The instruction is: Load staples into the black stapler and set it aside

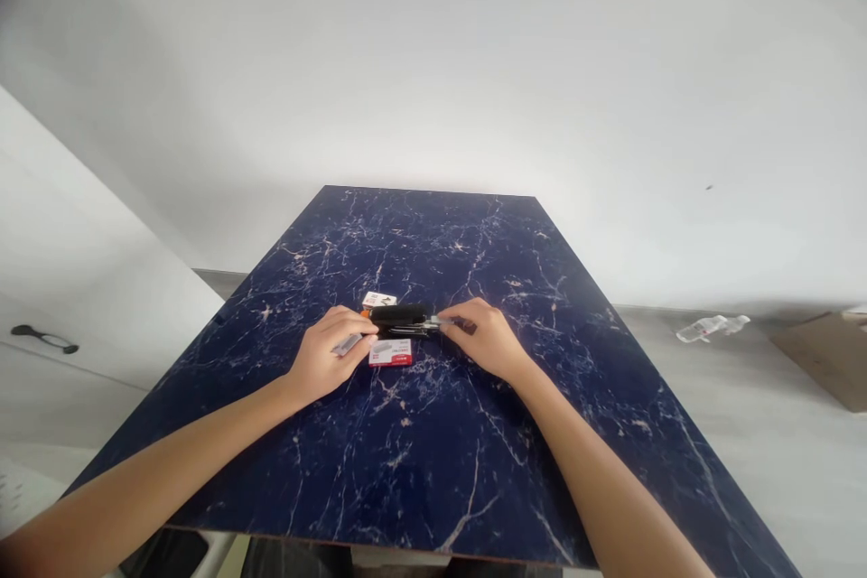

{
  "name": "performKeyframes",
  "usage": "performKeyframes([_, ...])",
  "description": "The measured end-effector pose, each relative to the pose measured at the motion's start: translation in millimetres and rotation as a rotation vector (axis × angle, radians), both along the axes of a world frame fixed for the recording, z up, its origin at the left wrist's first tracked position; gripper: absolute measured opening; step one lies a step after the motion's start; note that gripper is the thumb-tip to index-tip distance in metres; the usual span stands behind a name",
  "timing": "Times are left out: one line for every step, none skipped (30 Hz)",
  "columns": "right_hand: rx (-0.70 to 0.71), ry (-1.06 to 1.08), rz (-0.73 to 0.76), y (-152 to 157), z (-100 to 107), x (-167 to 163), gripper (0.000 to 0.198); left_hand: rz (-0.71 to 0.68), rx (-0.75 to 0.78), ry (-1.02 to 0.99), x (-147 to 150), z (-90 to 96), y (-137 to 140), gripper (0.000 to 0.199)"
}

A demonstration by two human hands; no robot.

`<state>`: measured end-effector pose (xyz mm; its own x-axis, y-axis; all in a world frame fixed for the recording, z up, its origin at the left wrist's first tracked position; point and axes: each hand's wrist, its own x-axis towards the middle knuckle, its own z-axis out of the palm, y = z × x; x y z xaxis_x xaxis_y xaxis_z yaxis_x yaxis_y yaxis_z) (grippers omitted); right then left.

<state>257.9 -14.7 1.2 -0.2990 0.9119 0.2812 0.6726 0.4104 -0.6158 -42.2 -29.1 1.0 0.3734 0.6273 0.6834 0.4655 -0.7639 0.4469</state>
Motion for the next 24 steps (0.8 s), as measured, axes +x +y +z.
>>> performKeyframes([-0.007, 0.001, 0.0, -0.4, -0.9, -1.8, 0.02, 0.002, -0.012, -0.004, -0.6, 0.6, -0.1, 0.009])
performKeyframes([-0.013, 0.0, -0.001, -0.9, -1.5, -3.3, 0.021, 0.005, -0.029, -0.011, -1.5, 1.1, -0.2, 0.01])
performKeyframes([-0.021, -0.004, -0.003, -1.3, -1.9, -4.3, 0.021, 0.011, -0.047, -0.022, -2.6, 1.5, -0.1, 0.011])
performKeyframes([-0.028, -0.009, -0.005, -1.5, -2.0, -4.8, 0.021, 0.017, -0.062, -0.037, -3.8, 1.9, 0.3, 0.012])
performKeyframes([-0.035, -0.013, -0.005, -1.6, -2.2, -4.9, 0.022, 0.023, -0.075, -0.051, -4.8, 2.2, 0.7, 0.013])
performKeyframes([-0.039, -0.015, -0.005, -1.5, -2.3, -4.8, 0.022, 0.026, -0.084, -0.064, -5.8, 2.5, 1.3, 0.014])
performKeyframes([-0.04, -0.018, -0.004, -1.3, -2.4, -4.5, 0.022, 0.027, -0.091, -0.071, -6.4, 2.8, 1.9, 0.014])
performKeyframes([-0.041, -0.021, -0.003, -1.1, -2.4, -4.3, 0.022, 0.034, -0.094, -0.074, -6.9, 3.1, 2.4, 0.014])
performKeyframes([-0.042, -0.028, 0.0, -1.0, -2.3, -4.1, 0.021, 0.053, -0.095, -0.071, -7.1, 3.3, 2.8, 0.014])
performKeyframes([-0.042, -0.037, 0.005, -0.9, -1.7, -3.7, 0.021, 0.084, -0.094, -0.063, -7.2, 3.6, 3.2, 0.015])
performKeyframes([-0.041, -0.046, 0.013, -0.9, -0.6, -3.1, 0.022, 0.126, -0.094, -0.051, -7.4, 3.8, 3.7, 0.015])
performKeyframes([-0.037, -0.053, 0.02, -1.0, 1.0, -2.1, 0.022, 0.171, -0.095, -0.038, -7.7, 4.0, 4.3, 0.015])
performKeyframes([-0.032, -0.058, 0.027, -1.2, 3.3, -0.7, 0.023, 0.211, -0.1, -0.024, -8.2, 4.1, 5.1, 0.016])
performKeyframes([-0.024, -0.059, 0.028, -1.6, 5.9, 1.0, 0.023, 0.239, -0.11, -0.012, -8.9, 4.0, 6.2, 0.017])
performKeyframes([-0.014, -0.059, 0.023, -2.1, 8.8, 2.9, 0.022, 0.254, -0.123, 0.0, -9.9, 3.9, 7.6, 0.018])
performKeyframes([-0.004, -0.059, 0.013, -2.7, 11.4, 4.5, 0.022, 0.257, -0.139, 0.014, -10.9, 3.5, 9.2, 0.02])
performKeyframes([0.005, -0.063, 0.002, -3.5, 13.3, 5.5, 0.021, 0.251, -0.156, 0.031, -12.0, 3.0, 11.0, 0.022])
performKeyframes([0.01, -0.071, -0.006, -4.3, 14.4, 5.7, 0.021, 0.24, -0.175, 0.051, -13.0, 2.3, 12.8, 0.024])
performKeyframes([0.014, -0.08, -0.01, -5.0, 14.3, 4.9, 0.022, 0.226, -0.197, 0.072, -13.7, 1.5, 14.4, 0.026])
performKeyframes([0.019, -0.088, -0.005, -5.6, 12.9, 3.0, 0.023, 0.211, -0.219, 0.091, -14.2, 0.6, 15.7, 0.026])
performKeyframes([0.023, -0.092, 0.006, -6.0, 10.5, 0.2, 0.024, 0.198, -0.238, 0.106, -14.4, -0.3, 16.7, 0.026])
performKeyframes([0.026, -0.09, 0.016, -6.1, 7.3, -3.1, 0.024, 0.191, -0.253, 0.116, -14.3, -1.2, 17.4, 0.025])
performKeyframes([0.027, -0.08, 0.02, -5.9, 3.7, -6.6, 0.023, 0.19, -0.263, 0.121, -14.0, -1.9, 17.6, 0.024])
performKeyframes([0.024, -0.063, 0.012, -5.4, 0.2, -9.8, 0.022, 0.192, -0.269, 0.125, -13.6, -2.4, 17.7, 0.023])
